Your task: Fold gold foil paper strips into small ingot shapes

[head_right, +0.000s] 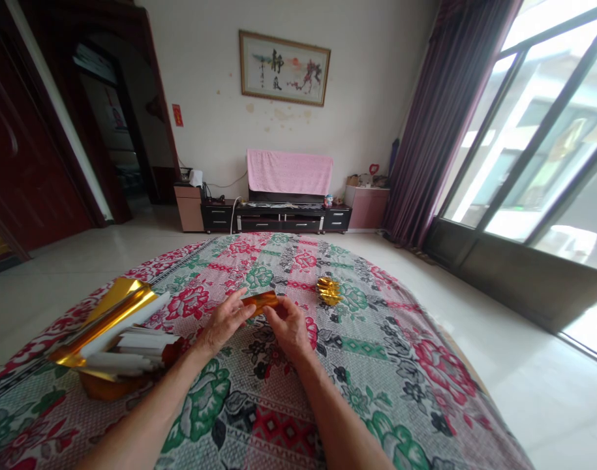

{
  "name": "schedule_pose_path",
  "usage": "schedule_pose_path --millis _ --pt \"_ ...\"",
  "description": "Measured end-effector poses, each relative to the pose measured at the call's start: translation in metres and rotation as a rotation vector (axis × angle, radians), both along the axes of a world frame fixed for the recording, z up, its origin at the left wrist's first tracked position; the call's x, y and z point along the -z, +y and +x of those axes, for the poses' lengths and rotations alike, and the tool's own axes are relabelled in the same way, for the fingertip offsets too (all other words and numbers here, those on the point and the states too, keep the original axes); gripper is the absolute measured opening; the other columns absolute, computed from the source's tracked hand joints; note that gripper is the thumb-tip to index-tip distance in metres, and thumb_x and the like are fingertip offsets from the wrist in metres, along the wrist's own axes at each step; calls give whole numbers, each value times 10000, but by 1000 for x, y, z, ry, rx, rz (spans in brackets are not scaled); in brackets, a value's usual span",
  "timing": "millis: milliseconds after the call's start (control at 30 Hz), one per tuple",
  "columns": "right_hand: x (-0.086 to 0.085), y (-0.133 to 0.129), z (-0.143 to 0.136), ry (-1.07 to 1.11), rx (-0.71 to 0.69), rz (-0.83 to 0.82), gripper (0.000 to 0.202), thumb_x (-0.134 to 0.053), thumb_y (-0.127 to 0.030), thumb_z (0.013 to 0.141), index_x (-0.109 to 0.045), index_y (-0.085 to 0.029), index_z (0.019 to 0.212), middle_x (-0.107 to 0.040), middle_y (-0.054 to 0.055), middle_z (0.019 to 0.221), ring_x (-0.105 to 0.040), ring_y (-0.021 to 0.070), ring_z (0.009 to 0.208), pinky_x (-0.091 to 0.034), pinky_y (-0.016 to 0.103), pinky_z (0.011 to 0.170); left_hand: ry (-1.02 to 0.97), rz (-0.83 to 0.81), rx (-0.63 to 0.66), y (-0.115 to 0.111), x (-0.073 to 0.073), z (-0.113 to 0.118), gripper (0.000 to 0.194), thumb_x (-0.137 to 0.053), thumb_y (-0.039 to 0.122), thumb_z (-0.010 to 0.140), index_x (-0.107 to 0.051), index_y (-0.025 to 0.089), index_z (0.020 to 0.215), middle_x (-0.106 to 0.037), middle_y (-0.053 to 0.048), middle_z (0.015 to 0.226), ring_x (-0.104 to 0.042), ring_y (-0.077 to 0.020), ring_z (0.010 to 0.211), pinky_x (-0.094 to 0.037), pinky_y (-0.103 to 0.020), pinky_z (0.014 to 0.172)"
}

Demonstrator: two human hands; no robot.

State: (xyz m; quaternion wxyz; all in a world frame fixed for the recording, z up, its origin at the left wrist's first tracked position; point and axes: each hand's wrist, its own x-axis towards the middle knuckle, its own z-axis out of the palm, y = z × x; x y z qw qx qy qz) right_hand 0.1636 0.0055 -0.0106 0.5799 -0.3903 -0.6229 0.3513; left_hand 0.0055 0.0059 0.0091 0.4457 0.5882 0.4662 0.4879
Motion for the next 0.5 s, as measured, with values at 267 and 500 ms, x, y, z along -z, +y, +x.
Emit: schedule_pose_path --millis 267,500 --pt "4 -4 -6 -3 -56 -40 264 -608 -327 740 -550 -194 961 -649 31 846 -611 156 729 -503 275 670 -465 -40 91 1 0 5 772 -635 215 682 -278 184 1366 -643 -68 989 -621 -166 866 -476 -291 791" --pt "0 -4 -5 174 -149 -150 537 -636 -362 722 -443 -201 1197 -642 25 825 -603 159 727 -478 265 653 -432 0 64 2 1 3 719 -638 208 674 -353 211 1334 -643 -24 905 -607 -139 793 -467 -253 739"
